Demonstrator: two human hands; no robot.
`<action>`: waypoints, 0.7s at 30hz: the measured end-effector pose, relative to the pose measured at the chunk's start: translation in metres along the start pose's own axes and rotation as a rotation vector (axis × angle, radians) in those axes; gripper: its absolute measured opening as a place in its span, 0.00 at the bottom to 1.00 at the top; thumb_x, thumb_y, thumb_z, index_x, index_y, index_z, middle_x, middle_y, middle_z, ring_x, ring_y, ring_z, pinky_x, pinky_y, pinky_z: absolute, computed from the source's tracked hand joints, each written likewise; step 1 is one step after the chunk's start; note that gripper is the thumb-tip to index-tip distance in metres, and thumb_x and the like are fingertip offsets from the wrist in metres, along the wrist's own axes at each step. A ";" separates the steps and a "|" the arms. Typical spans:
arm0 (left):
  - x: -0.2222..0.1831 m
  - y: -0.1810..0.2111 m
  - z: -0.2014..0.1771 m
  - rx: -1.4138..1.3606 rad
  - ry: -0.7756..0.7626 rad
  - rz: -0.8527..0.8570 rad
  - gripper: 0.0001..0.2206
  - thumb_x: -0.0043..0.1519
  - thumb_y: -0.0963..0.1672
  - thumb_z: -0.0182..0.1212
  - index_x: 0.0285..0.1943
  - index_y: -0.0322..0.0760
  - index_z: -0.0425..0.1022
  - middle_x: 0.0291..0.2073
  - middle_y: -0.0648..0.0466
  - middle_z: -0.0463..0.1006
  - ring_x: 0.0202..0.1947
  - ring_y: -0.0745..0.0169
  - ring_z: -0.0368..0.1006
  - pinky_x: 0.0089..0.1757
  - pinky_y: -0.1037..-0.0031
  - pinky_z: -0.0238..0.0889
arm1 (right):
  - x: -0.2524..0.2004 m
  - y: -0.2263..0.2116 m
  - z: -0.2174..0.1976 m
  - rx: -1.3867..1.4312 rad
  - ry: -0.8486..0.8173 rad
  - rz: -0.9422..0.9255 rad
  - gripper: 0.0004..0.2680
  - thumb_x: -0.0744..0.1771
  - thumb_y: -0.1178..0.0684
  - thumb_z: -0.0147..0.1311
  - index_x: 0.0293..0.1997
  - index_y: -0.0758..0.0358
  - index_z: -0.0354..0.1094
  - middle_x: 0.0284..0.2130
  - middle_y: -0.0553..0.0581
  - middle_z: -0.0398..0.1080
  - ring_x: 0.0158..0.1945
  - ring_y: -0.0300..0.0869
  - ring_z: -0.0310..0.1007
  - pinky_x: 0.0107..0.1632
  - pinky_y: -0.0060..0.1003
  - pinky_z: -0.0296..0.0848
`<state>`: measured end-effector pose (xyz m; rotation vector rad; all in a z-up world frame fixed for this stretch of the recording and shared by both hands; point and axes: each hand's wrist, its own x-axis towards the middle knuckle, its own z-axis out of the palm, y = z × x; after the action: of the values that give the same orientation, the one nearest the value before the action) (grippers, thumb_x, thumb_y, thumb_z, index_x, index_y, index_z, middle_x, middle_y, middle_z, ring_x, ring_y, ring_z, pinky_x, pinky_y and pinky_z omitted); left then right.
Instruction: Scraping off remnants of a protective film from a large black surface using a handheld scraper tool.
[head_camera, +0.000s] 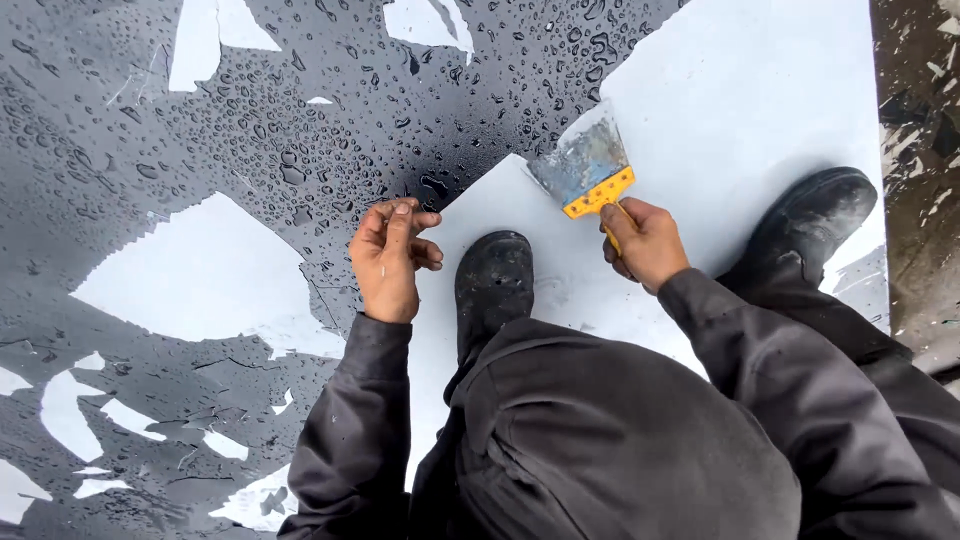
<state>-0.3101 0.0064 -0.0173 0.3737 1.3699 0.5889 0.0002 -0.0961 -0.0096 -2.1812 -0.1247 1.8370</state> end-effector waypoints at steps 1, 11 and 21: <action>0.001 -0.006 -0.002 -0.043 0.047 0.015 0.11 0.70 0.46 0.56 0.51 0.31 0.70 0.36 0.46 0.82 0.19 0.65 0.72 0.23 0.75 0.67 | 0.010 -0.012 0.002 -0.010 -0.023 -0.030 0.11 0.72 0.48 0.48 0.36 0.64 0.64 0.17 0.55 0.64 0.14 0.34 0.55 0.16 0.31 0.52; 0.004 -0.043 0.077 0.090 -0.022 -0.185 0.17 0.70 0.49 0.57 0.48 0.26 0.73 0.33 0.44 0.82 0.20 0.65 0.74 0.23 0.76 0.67 | 0.039 -0.038 -0.017 -0.087 -0.156 -0.118 0.09 0.71 0.50 0.48 0.35 0.63 0.65 0.16 0.51 0.64 0.15 0.31 0.55 0.17 0.29 0.55; 0.013 -0.093 0.161 -0.160 -0.475 -0.560 0.24 0.66 0.56 0.52 0.61 0.37 0.65 0.51 0.51 0.75 0.52 0.58 0.76 0.50 0.67 0.76 | 0.048 -0.027 0.002 -0.036 -0.165 -0.250 0.08 0.71 0.51 0.48 0.41 0.65 0.68 0.28 0.49 0.71 0.31 0.29 0.65 0.32 0.28 0.70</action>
<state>-0.1350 -0.0468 -0.0525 -0.0139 0.9000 0.1249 0.0107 -0.0577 -0.0485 -1.9321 -0.4470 1.8779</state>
